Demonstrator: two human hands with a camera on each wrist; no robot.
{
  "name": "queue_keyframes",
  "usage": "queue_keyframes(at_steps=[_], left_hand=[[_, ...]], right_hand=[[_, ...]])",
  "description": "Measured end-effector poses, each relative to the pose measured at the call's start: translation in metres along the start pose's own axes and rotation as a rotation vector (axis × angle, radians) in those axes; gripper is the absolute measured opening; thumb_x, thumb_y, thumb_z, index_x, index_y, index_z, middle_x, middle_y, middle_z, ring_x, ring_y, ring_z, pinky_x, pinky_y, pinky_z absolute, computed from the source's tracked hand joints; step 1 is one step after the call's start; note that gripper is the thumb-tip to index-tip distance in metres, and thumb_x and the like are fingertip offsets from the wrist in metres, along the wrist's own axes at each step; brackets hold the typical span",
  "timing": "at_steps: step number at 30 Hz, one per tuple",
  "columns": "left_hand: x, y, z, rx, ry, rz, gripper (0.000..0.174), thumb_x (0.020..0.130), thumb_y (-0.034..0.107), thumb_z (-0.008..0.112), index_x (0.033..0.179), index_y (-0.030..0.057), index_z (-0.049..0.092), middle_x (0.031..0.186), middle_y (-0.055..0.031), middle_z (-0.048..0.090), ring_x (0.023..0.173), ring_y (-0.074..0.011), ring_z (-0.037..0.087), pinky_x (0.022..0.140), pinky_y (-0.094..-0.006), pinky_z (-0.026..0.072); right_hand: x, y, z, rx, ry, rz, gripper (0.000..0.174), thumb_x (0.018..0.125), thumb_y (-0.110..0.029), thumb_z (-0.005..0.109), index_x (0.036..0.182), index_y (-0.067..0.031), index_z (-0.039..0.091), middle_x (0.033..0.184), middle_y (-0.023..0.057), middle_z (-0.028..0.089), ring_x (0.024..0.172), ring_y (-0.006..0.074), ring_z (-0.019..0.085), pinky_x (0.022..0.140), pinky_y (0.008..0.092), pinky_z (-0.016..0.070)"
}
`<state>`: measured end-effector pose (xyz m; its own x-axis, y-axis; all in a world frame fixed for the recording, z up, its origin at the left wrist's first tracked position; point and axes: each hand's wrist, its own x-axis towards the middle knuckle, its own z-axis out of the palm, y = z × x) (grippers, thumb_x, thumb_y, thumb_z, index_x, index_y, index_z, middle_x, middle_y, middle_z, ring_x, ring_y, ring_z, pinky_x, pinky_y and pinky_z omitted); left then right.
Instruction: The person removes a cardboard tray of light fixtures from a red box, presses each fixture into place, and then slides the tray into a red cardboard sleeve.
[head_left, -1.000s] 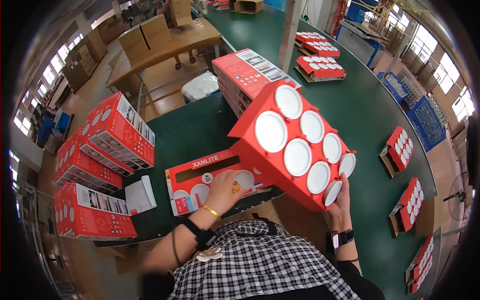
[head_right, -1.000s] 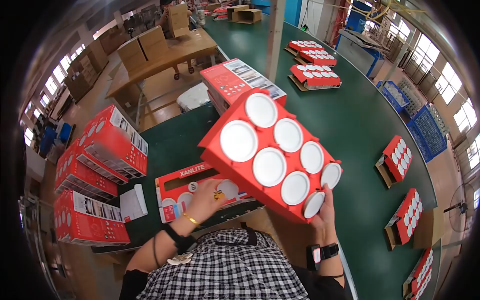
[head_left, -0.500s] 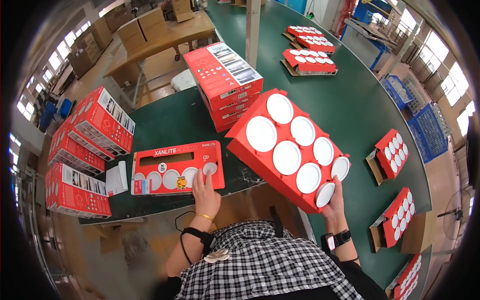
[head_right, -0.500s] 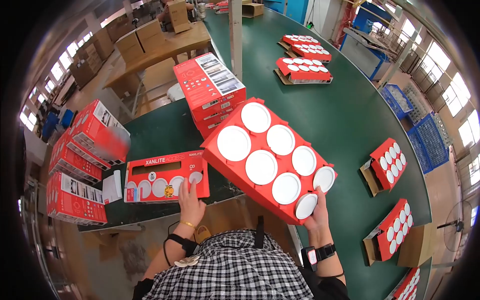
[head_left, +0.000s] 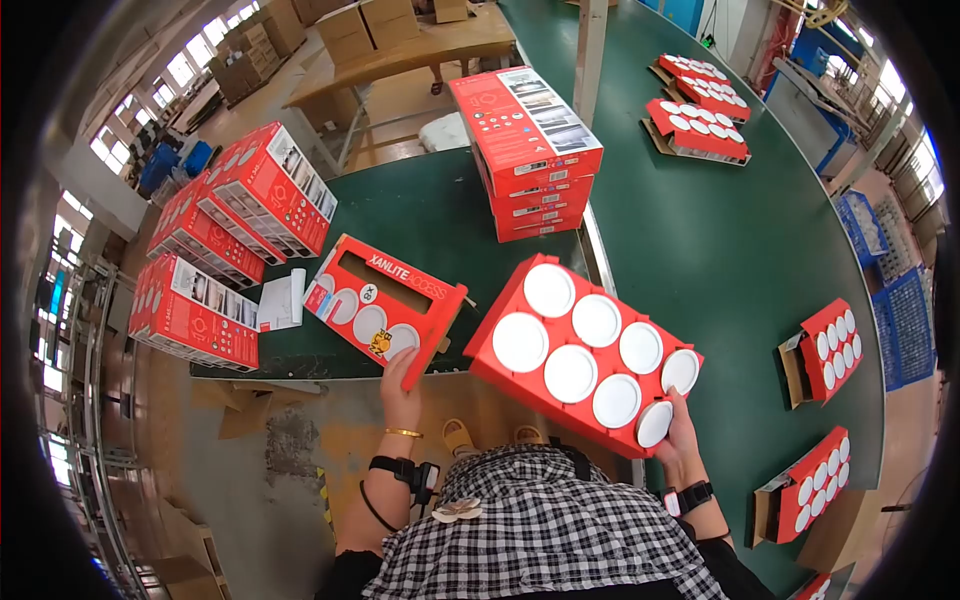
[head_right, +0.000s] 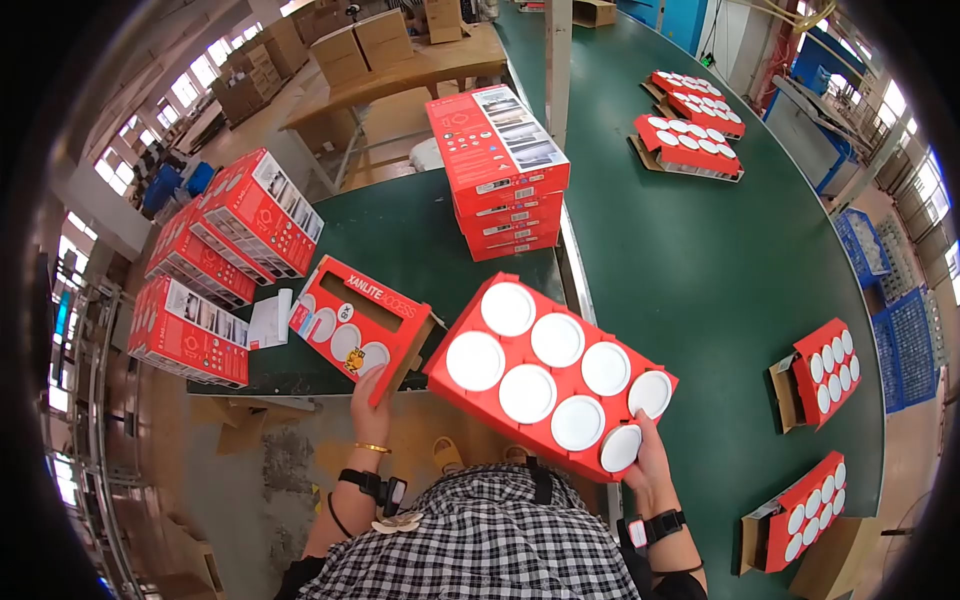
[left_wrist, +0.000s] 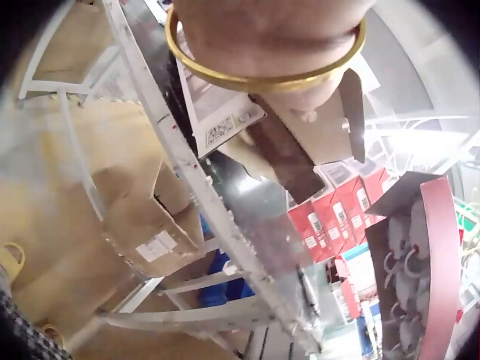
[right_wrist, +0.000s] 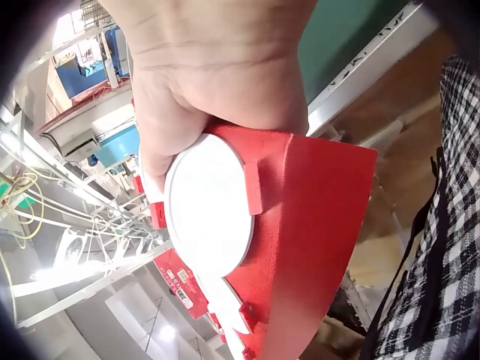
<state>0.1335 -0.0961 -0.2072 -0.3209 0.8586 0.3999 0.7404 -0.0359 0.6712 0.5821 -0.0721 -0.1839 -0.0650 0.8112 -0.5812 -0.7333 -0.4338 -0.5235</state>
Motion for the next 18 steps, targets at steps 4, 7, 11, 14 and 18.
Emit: queue_keyframes(at_steps=[4,7,11,14,18], left_hand=[[0.010,0.000,-0.016,-0.115,0.118,-0.099,0.027,0.094,0.004,0.067,0.120,-0.0018,0.067,0.121,-0.0143,0.068,0.117,-0.0293,0.063,0.102,-0.0371,0.0476],[0.017,0.006,-0.029,-0.150,0.126,-0.135,0.024,0.097,0.007,0.066,0.119,-0.0028,0.068,0.122,-0.0143,0.068,0.117,-0.0263,0.063,0.102,-0.0361,0.0470],[0.025,0.014,-0.040,-0.147,-0.003,-0.159,0.027,0.096,0.010,0.067,0.119,-0.0038,0.067,0.120,-0.0141,0.067,0.114,-0.0269,0.063,0.100,-0.0345,0.0472],[0.026,0.017,-0.045,-0.140,-0.053,-0.160,0.027,0.096,0.011,0.067,0.118,-0.0035,0.067,0.118,-0.0138,0.067,0.112,-0.0277,0.064,0.098,-0.0339,0.0477],[0.022,0.026,-0.056,-0.150,-0.099,-0.148,0.025,0.095,0.010,0.066,0.117,-0.0026,0.068,0.116,-0.0139,0.068,0.111,-0.0282,0.064,0.097,-0.0343,0.0485]], right_hand=[[-0.005,0.010,0.003,-0.108,-0.088,0.108,0.049,0.104,-0.032,0.056,0.142,-0.0040,0.046,0.135,0.0148,0.062,0.117,0.0301,0.065,0.102,0.0489,0.0541],[-0.003,0.017,0.020,-0.148,-0.108,0.147,0.048,0.103,-0.027,0.056,0.142,-0.0011,0.047,0.134,0.0169,0.063,0.117,0.0291,0.066,0.101,0.0475,0.0556],[0.002,0.024,0.028,-0.248,-0.163,0.218,0.047,0.102,-0.027,0.057,0.141,-0.0006,0.048,0.131,0.0169,0.064,0.112,0.0290,0.068,0.097,0.0474,0.0579],[0.004,0.025,0.035,-0.353,-0.168,0.256,0.047,0.103,-0.028,0.057,0.140,-0.0001,0.049,0.130,0.0169,0.065,0.110,0.0287,0.069,0.094,0.0472,0.0594],[0.002,0.027,0.052,-0.368,-0.140,0.286,0.047,0.103,-0.029,0.056,0.140,0.0001,0.049,0.129,0.0166,0.066,0.109,0.0285,0.070,0.093,0.0473,0.0601]])
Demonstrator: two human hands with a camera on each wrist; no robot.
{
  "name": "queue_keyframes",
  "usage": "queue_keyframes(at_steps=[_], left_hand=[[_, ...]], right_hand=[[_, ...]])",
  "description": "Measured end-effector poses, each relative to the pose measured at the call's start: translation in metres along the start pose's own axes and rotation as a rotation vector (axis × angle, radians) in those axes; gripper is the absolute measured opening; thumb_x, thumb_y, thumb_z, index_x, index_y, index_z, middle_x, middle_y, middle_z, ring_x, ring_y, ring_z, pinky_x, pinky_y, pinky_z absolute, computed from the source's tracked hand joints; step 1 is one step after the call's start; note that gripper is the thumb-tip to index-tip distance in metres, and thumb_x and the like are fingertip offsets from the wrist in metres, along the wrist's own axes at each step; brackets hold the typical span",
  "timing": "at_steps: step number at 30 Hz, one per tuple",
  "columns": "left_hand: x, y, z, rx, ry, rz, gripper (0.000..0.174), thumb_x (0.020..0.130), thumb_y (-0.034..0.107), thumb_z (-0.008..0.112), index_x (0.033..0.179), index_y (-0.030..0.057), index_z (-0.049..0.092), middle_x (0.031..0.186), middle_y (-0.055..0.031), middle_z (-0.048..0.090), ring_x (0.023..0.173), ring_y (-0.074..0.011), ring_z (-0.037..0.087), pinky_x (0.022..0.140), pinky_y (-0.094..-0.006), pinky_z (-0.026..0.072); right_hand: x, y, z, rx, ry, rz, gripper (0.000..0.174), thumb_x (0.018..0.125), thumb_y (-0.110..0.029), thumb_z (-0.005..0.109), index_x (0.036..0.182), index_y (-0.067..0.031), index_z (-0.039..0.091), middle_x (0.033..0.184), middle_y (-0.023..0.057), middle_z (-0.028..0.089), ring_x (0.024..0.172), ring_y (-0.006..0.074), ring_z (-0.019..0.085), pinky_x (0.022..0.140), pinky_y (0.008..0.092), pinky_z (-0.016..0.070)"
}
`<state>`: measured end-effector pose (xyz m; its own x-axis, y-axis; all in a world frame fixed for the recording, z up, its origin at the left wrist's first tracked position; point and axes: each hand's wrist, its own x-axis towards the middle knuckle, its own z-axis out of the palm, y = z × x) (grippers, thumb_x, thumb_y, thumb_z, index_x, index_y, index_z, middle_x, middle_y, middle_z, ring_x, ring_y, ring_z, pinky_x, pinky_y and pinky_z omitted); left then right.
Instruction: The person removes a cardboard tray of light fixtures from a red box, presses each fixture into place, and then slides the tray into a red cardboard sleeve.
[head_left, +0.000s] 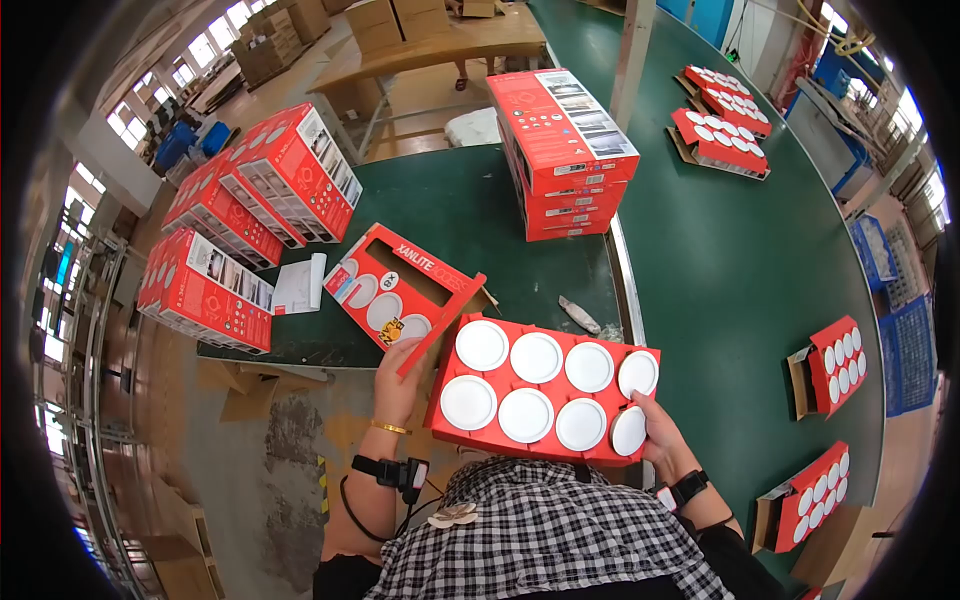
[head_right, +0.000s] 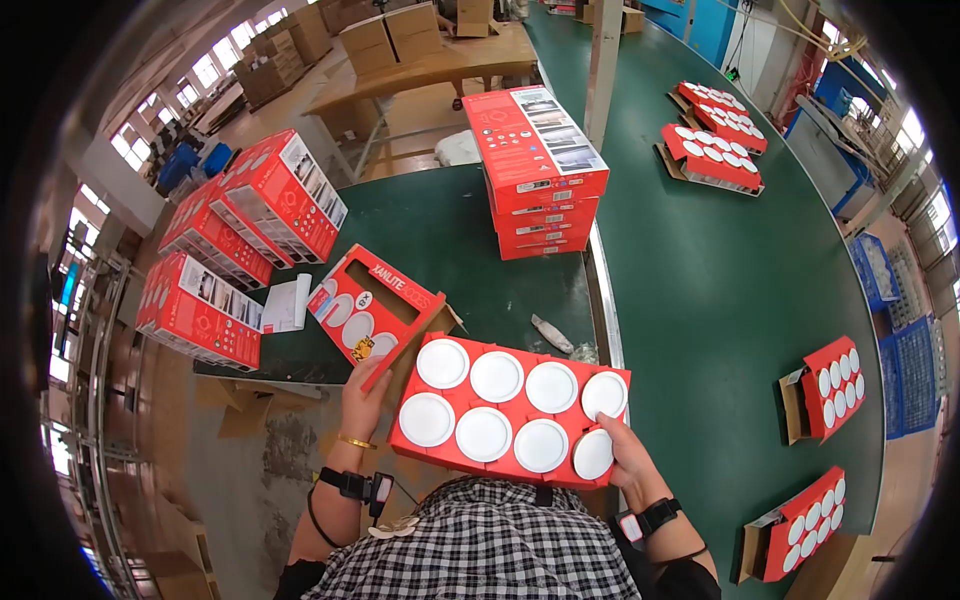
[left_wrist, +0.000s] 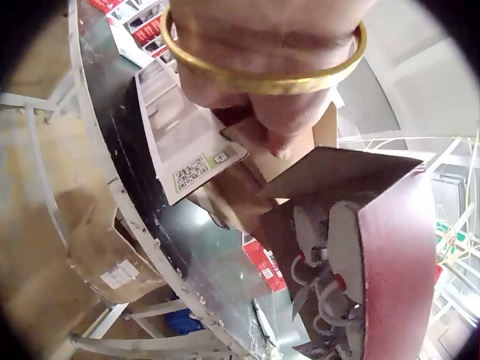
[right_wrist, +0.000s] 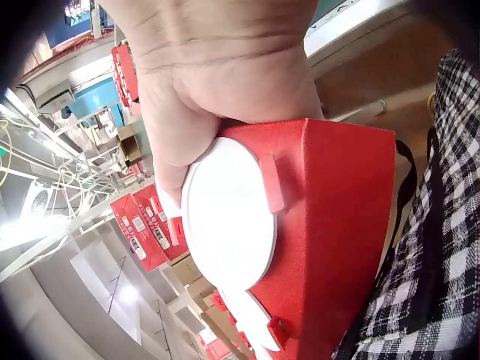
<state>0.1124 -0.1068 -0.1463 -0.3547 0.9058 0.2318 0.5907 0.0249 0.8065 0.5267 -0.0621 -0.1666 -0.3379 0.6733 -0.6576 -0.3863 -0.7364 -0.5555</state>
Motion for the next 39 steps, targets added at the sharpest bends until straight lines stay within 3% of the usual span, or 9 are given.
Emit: queue_keyframes(at_steps=[16,24,27,34,39], left_hand=[[-0.015,0.030,-0.006,0.013,-0.048,0.057,0.027,0.094,0.008,0.068,0.118,-0.0033,0.068,0.116,-0.0147,0.067,0.110,-0.0296,0.064,0.096,-0.0353,0.0494],[-0.021,0.044,-0.012,-0.002,-0.224,-0.015,0.032,0.099,0.018,0.065,0.123,-0.0030,0.066,0.125,-0.0170,0.062,0.118,-0.0312,0.060,0.100,-0.0370,0.0465],[-0.025,0.054,-0.007,-0.012,-0.232,-0.007,0.034,0.099,0.020,0.065,0.123,-0.0036,0.066,0.125,-0.0180,0.061,0.118,-0.0324,0.059,0.101,-0.0371,0.0462],[-0.028,0.052,0.011,0.067,-0.216,0.061,0.034,0.100,0.019,0.063,0.125,-0.0044,0.065,0.125,-0.0191,0.060,0.118,-0.0346,0.058,0.101,-0.0380,0.0464],[-0.028,0.032,0.023,-0.113,-0.183,-0.053,0.032,0.102,0.018,0.059,0.125,-0.0036,0.065,0.127,-0.0172,0.061,0.117,-0.0293,0.059,0.100,-0.0362,0.0466]], right_hand=[[-0.010,0.003,0.022,0.036,0.129,-0.071,0.043,0.103,-0.027,0.057,0.136,-0.0009,0.051,0.122,0.0145,0.068,0.103,0.0281,0.072,0.088,0.0463,0.0619],[-0.023,0.005,0.038,0.006,0.127,-0.139,0.039,0.102,-0.025,0.058,0.134,-0.0031,0.052,0.114,0.0118,0.070,0.098,0.0245,0.073,0.083,0.0429,0.0639],[-0.025,0.007,0.042,0.002,0.097,-0.140,0.043,0.102,-0.028,0.056,0.137,-0.0021,0.050,0.121,0.0148,0.067,0.104,0.0271,0.071,0.087,0.0469,0.0624],[-0.017,-0.003,0.046,-0.018,0.077,-0.185,0.049,0.100,-0.023,0.061,0.140,-0.0004,0.047,0.125,0.0155,0.065,0.106,0.0271,0.070,0.088,0.0447,0.0623],[-0.009,-0.011,0.036,-0.106,0.104,-0.174,0.050,0.099,-0.022,0.063,0.141,0.0008,0.047,0.123,0.0157,0.066,0.105,0.0267,0.070,0.088,0.0428,0.0621]])
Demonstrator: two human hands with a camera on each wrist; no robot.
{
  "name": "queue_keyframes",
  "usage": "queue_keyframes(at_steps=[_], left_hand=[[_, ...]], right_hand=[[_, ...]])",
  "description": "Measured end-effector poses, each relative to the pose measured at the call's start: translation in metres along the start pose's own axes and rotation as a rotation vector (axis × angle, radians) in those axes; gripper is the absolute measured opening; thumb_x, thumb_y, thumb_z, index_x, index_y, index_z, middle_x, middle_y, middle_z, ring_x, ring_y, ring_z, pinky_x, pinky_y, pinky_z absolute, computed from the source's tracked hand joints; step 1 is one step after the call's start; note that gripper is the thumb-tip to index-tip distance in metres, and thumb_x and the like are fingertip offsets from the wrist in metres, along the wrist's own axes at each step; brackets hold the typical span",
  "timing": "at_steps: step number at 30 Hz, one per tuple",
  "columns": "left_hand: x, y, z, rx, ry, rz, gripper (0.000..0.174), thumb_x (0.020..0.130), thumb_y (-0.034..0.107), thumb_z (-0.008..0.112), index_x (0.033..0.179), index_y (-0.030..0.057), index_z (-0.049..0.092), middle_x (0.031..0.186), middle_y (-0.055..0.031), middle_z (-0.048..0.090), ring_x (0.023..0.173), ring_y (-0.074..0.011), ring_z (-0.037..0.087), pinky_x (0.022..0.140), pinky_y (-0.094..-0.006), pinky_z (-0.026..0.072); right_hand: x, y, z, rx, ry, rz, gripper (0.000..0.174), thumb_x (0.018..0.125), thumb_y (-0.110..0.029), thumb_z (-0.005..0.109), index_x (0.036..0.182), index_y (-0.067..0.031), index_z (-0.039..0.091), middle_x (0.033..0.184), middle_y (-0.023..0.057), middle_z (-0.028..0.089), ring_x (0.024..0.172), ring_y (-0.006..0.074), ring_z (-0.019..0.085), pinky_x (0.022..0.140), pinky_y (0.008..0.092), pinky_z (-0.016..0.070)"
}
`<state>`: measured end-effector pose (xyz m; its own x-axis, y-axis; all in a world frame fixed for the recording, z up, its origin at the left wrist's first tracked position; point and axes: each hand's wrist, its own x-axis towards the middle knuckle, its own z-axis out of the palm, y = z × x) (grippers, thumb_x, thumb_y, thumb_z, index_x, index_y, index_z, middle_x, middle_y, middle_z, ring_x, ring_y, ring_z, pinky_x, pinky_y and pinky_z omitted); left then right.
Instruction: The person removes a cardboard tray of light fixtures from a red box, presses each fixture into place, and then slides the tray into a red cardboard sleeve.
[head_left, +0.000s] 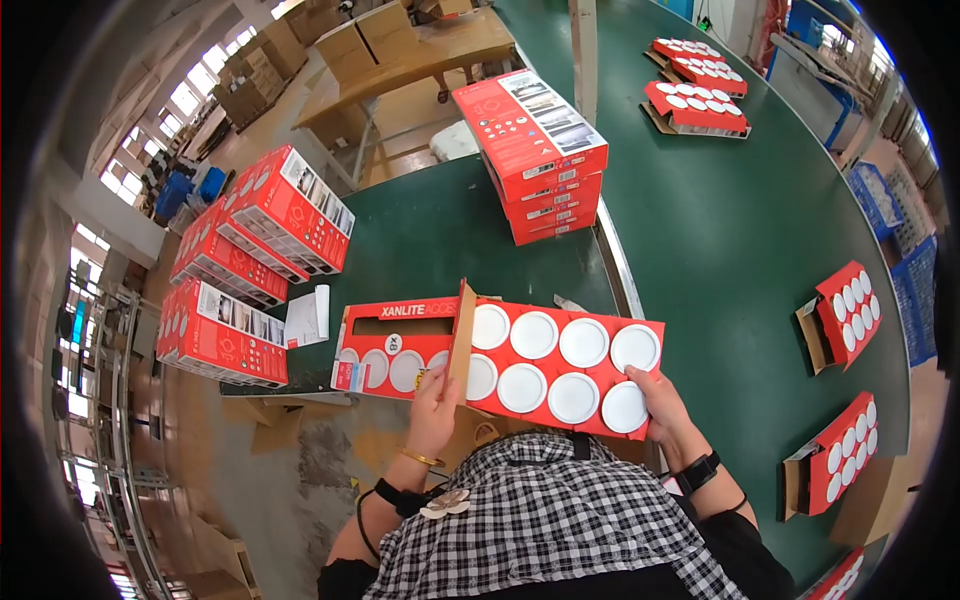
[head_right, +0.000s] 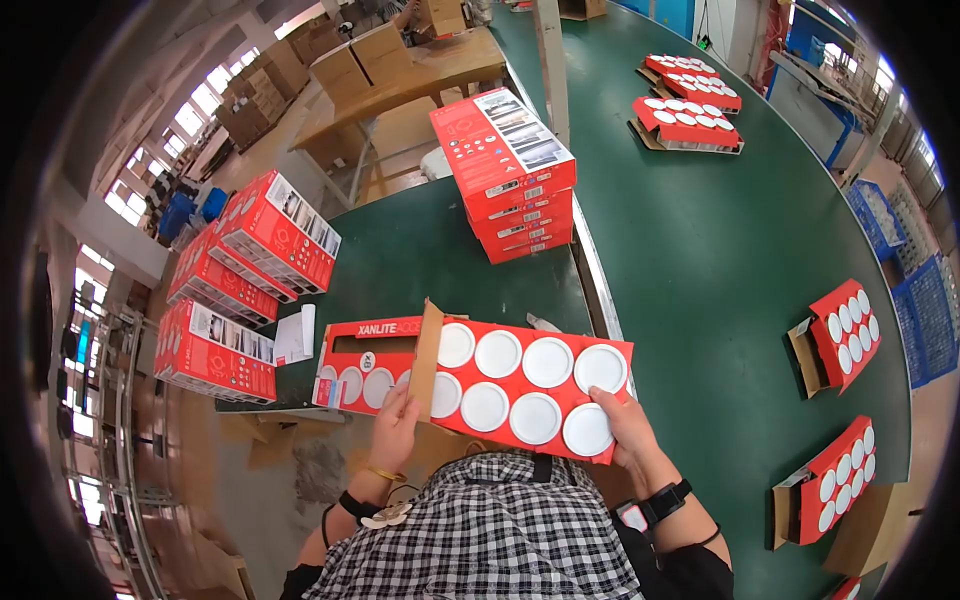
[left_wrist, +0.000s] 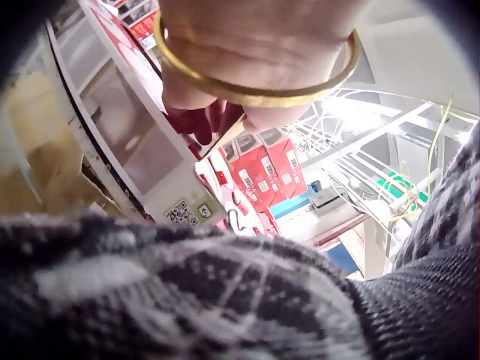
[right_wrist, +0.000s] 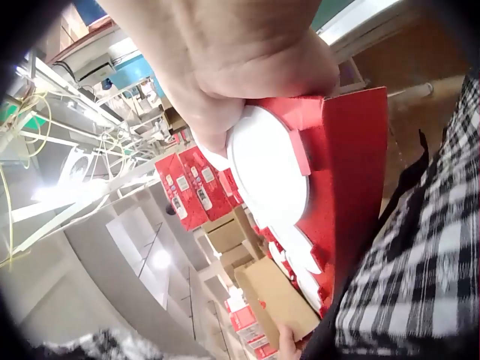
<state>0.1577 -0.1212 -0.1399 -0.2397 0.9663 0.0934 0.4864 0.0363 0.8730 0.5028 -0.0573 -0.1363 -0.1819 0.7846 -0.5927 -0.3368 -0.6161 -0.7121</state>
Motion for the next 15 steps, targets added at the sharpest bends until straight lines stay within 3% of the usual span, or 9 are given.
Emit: queue_keyframes(at_steps=[4,7,9,10,12,13,14,15], left_hand=[[0.003,-0.002,0.003,-0.010,-0.020,-0.041,0.033,0.102,0.018,0.058,0.125,-0.0044,0.065,0.127,-0.0141,0.063,0.116,-0.0241,0.060,0.100,-0.0343,0.0466],[0.002,0.000,-0.001,-0.062,-0.131,-0.170,0.033,0.102,0.018,0.058,0.126,-0.0049,0.064,0.125,-0.0127,0.065,0.116,-0.0210,0.060,0.099,-0.0332,0.0475],[0.000,-0.003,0.001,-0.233,-0.283,-0.433,0.037,0.101,0.018,0.060,0.130,-0.0042,0.060,0.128,-0.0128,0.064,0.119,-0.0187,0.059,0.099,-0.0331,0.0483],[-0.002,0.000,0.004,-0.220,-0.297,-0.436,0.037,0.101,0.018,0.060,0.130,-0.0042,0.060,0.128,-0.0128,0.064,0.119,-0.0187,0.059,0.099,-0.0331,0.0483],[-0.009,0.003,0.018,0.018,-0.512,-0.384,0.044,0.098,0.018,0.063,0.136,-0.0016,0.055,0.129,-0.0126,0.063,0.119,-0.0186,0.060,0.100,-0.0336,0.0488],[-0.010,0.001,0.024,-0.065,-0.568,-0.417,0.061,0.095,0.016,0.065,0.149,0.0011,0.042,0.132,-0.0136,0.061,0.120,-0.0200,0.059,0.101,-0.0343,0.0486],[-0.006,0.001,0.026,-0.053,-0.583,-0.420,0.061,0.095,0.016,0.065,0.149,0.0011,0.042,0.132,-0.0136,0.061,0.120,-0.0200,0.059,0.101,-0.0343,0.0486],[-0.001,0.002,0.026,-0.166,-0.558,-0.472,0.069,0.094,0.014,0.065,0.154,0.0030,0.033,0.135,-0.0149,0.059,0.121,-0.0213,0.059,0.101,-0.0349,0.0487]], right_hand=[[0.020,0.014,-0.018,0.035,0.038,0.038,0.049,0.099,-0.022,0.063,0.139,0.0012,0.048,0.122,0.0160,0.067,0.103,0.0268,0.071,0.086,0.0432,0.0625],[0.032,0.027,-0.028,0.081,0.022,0.071,0.048,0.098,-0.022,0.064,0.137,0.0021,0.051,0.123,0.0166,0.067,0.101,0.0273,0.072,0.084,0.0430,0.0630],[0.037,0.024,-0.039,0.016,0.062,0.039,0.048,0.096,-0.022,0.066,0.135,0.0033,0.052,0.121,0.0170,0.067,0.098,0.0273,0.072,0.081,0.0422,0.0635],[0.039,0.021,-0.049,0.033,0.070,0.045,0.048,0.096,-0.022,0.066,0.135,0.0033,0.052,0.121,0.0170,0.067,0.098,0.0273,0.072,0.081,0.0422,0.0635],[0.045,0.017,-0.075,-0.037,0.045,0.145,0.048,0.095,-0.020,0.067,0.134,0.0039,0.053,0.120,0.0170,0.068,0.097,0.0271,0.072,0.080,0.0409,0.0633],[0.051,0.019,-0.080,-0.068,0.052,0.147,0.047,0.095,-0.019,0.067,0.134,0.0041,0.053,0.118,0.0175,0.068,0.098,0.0273,0.072,0.080,0.0408,0.0636],[0.054,0.020,-0.085,-0.050,0.060,0.152,0.047,0.095,-0.019,0.067,0.134,0.0041,0.053,0.118,0.0175,0.068,0.098,0.0273,0.072,0.080,0.0408,0.0636],[0.054,0.015,-0.083,-0.073,0.061,0.145,0.048,0.095,-0.018,0.067,0.134,0.0042,0.053,0.119,0.0176,0.068,0.098,0.0274,0.072,0.080,0.0407,0.0636]])
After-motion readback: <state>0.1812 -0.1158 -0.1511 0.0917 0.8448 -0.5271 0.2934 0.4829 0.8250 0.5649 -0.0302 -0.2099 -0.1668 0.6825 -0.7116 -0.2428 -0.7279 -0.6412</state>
